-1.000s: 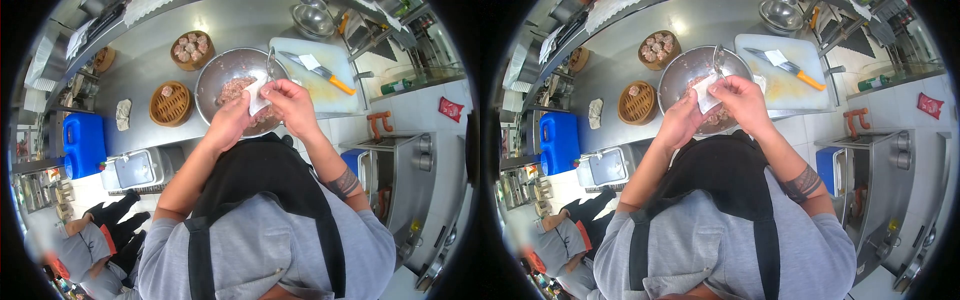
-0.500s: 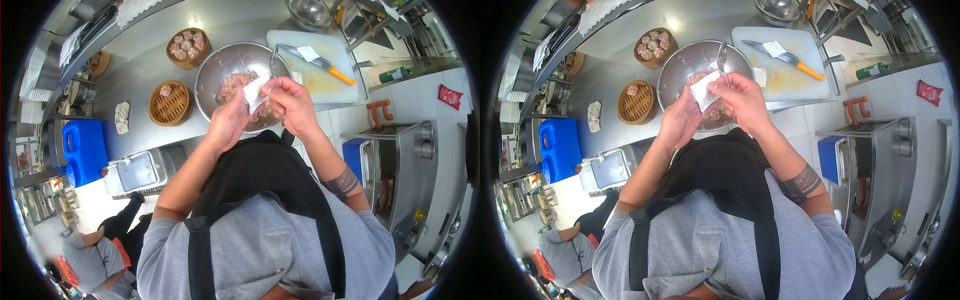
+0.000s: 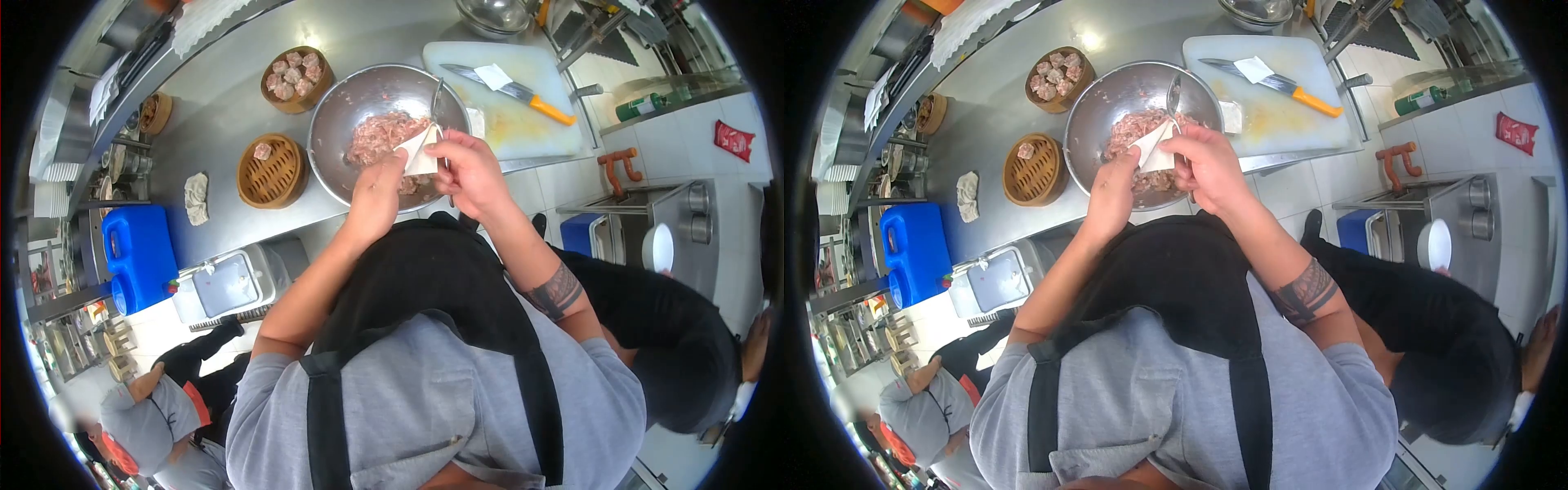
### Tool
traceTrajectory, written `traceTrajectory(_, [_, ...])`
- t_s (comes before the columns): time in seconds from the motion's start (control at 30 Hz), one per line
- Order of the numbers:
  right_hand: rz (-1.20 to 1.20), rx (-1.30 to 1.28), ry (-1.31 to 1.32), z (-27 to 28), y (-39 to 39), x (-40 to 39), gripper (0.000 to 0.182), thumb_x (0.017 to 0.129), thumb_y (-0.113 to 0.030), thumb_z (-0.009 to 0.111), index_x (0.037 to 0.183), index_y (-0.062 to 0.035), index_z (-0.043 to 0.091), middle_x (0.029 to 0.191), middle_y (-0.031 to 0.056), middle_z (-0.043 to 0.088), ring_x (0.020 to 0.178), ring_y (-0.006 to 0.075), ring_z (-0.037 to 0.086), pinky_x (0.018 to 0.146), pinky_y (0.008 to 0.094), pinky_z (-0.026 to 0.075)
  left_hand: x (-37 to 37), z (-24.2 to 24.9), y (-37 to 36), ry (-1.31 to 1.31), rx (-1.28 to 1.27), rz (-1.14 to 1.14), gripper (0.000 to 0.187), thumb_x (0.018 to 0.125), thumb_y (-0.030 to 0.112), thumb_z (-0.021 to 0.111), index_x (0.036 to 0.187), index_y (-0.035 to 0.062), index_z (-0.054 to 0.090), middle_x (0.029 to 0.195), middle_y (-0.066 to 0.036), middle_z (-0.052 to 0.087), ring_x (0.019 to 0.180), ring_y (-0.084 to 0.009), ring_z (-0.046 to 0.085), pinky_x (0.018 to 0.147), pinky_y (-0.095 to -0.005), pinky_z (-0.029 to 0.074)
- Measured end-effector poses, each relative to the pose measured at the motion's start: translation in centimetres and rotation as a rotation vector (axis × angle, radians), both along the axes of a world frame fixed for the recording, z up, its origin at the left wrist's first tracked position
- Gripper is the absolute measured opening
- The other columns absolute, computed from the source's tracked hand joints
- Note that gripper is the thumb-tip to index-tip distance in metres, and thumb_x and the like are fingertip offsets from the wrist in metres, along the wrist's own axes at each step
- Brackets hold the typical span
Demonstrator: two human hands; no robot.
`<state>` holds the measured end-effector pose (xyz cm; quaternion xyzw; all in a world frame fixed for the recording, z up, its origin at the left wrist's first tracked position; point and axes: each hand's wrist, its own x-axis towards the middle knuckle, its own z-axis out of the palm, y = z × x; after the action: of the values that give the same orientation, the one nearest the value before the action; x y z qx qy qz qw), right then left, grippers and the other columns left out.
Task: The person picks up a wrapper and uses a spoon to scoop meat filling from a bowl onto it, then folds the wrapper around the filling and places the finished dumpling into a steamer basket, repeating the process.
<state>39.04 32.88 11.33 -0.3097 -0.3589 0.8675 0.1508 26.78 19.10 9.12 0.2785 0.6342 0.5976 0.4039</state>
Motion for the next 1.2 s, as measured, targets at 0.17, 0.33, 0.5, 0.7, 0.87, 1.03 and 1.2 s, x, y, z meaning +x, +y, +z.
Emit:
traceTrajectory(0.17, [-0.092,0.201,-0.117,-0.4,4.2,3.0,0.009,0.092,-0.006,0.071,0.089,-0.0066,0.063,0.067,-0.0041,0.053,0.053,0.0052,0.042,0.045,0.0249,0.029,-1.2,-0.9,0.6,-0.753,0.316,0.140,0.047,0.109,0.026,0.042,0.146,-0.0016,0.051,0.140,-0.014,0.064,0.130,-0.0283,0.061,0.107,-0.0436,0.048])
traceTrajectory(0.33, [-0.136,0.984,-0.538,-2.6,12.8,6.3,0.013,0.085,-0.014,0.076,0.089,-0.0026,0.070,0.074,0.0023,0.061,0.060,0.0142,0.055,0.057,0.0296,0.044,-3.8,-2.3,-1.9,-0.814,0.347,0.144,0.057,0.111,0.035,0.038,0.152,-0.0045,0.042,0.151,-0.018,0.056,0.135,-0.0336,0.057,0.114,-0.0503,0.045])
traceTrajectory(0.5, [-0.052,1.616,-0.617,-8.1,15.3,4.2,0.024,0.082,-0.025,0.075,0.090,-0.0016,0.072,0.094,0.0183,0.068,0.090,0.0373,0.067,0.081,0.0440,0.054,-3.8,-2.2,-2.9,-0.832,0.316,0.208,0.062,0.113,0.046,0.037,0.151,-0.0030,0.043,0.149,-0.018,0.057,0.137,-0.0340,0.055,0.116,-0.0510,0.043])
traceTrajectory(0.7, [-0.087,1.399,-0.650,-9.1,15.7,4.2,0.024,0.081,-0.024,0.076,0.090,-0.0024,0.075,0.081,0.0170,0.070,0.079,0.0377,0.067,0.075,0.0403,0.054,-3.6,-2.0,-3.7,-0.841,0.281,0.162,0.058,0.113,0.045,0.041,0.152,0.0021,0.042,0.150,-0.015,0.055,0.138,-0.0309,0.054,0.114,-0.0494,0.043])
traceTrajectory(0.87, [-0.201,0.903,-0.756,-15.1,16.2,4.5,0.034,0.081,-0.034,0.082,0.086,-0.0012,0.076,0.073,0.0126,0.070,0.069,0.0237,0.064,0.071,0.0373,0.052,-3.2,-2.0,-3.9,-0.870,0.301,0.159,0.057,0.113,0.043,0.041,0.152,0.0016,0.042,0.149,-0.015,0.056,0.136,-0.0306,0.056,0.112,-0.0492,0.045])
traceTrajectory(1.03, [-0.155,0.901,-0.775,-15.8,16.6,3.2,0.037,0.084,-0.038,0.081,0.089,-0.0019,0.078,0.069,0.0110,0.067,0.067,0.0222,0.063,0.070,0.0370,0.052,-3.1,-1.3,-4.1,-0.811,0.235,0.167,0.057,0.114,0.042,0.036,0.151,-0.0018,0.044,0.145,-0.018,0.060,0.131,-0.0329,0.061,0.106,-0.0444,0.052])
traceTrajectory(1.2, [-0.064,0.999,-0.796,-15.5,17.5,5.2,0.032,0.086,-0.033,0.078,0.093,-0.0024,0.079,0.072,0.0149,0.070,0.069,0.0250,0.066,0.071,0.0377,0.053,-3.2,-1.3,-4.2,-0.824,0.222,0.172,0.052,0.113,0.040,0.043,0.148,0.0012,0.047,0.144,-0.015,0.060,0.132,-0.0294,0.059,0.109,-0.0478,0.049])
